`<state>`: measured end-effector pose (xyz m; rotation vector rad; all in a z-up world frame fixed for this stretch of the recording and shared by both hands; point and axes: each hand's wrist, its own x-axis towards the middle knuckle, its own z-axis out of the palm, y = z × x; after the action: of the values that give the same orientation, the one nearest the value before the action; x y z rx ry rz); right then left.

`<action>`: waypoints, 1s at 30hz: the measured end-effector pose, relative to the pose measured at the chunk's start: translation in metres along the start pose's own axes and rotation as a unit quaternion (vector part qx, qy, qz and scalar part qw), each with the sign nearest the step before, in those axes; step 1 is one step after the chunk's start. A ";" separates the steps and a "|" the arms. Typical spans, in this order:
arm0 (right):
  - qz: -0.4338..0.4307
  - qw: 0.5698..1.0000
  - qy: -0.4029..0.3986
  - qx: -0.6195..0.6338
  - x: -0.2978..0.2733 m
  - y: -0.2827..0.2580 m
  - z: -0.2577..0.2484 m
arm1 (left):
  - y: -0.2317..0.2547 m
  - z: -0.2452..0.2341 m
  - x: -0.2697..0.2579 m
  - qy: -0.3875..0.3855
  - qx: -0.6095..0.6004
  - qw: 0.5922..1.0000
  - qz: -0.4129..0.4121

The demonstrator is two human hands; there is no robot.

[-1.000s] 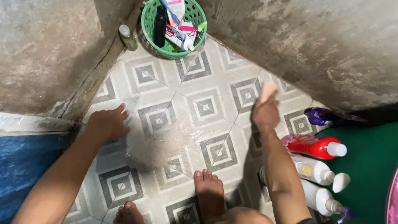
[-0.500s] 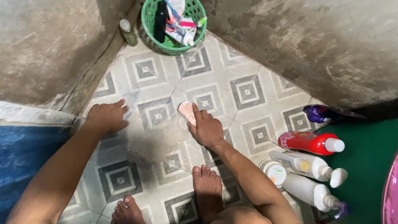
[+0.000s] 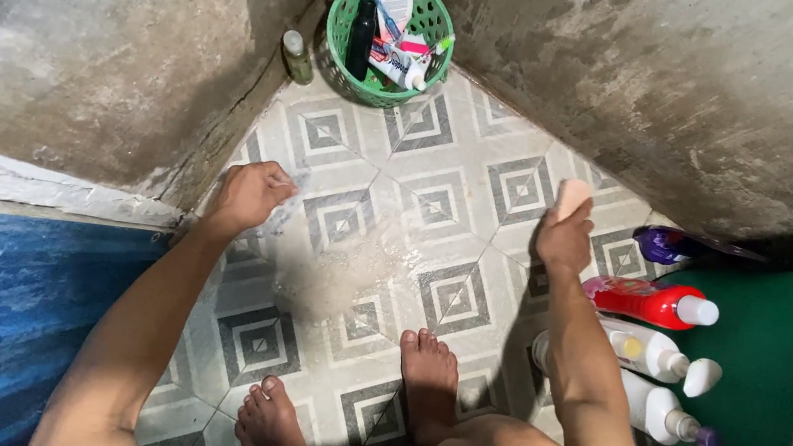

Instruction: The person scrubs a small section of the tiled bathroom floor using a sponge. They repeatedly rub the same area in circular and back-and-forth motions while squatting.

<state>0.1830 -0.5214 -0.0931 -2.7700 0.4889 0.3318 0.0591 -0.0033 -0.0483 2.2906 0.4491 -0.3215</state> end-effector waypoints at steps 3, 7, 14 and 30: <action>-0.046 0.999 0.022 -0.014 -0.012 -0.030 0.017 | 0.024 -0.012 -0.014 -0.008 0.055 0.998 -0.024; -0.121 0.992 -0.013 0.006 -0.058 -0.095 0.012 | -0.006 0.007 -0.005 -0.070 0.200 0.977 0.008; -0.411 0.899 -0.107 -0.110 -0.133 -0.156 0.045 | -0.051 0.022 -0.001 -0.162 0.422 0.892 -0.013; -0.025 0.996 0.080 0.033 0.040 0.012 0.009 | -0.065 0.010 -0.007 -0.145 0.428 0.892 0.019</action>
<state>0.2134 -0.5411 -0.1159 -2.7525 0.4593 0.0803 0.0252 0.0298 -0.0938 3.0123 0.0980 -0.9867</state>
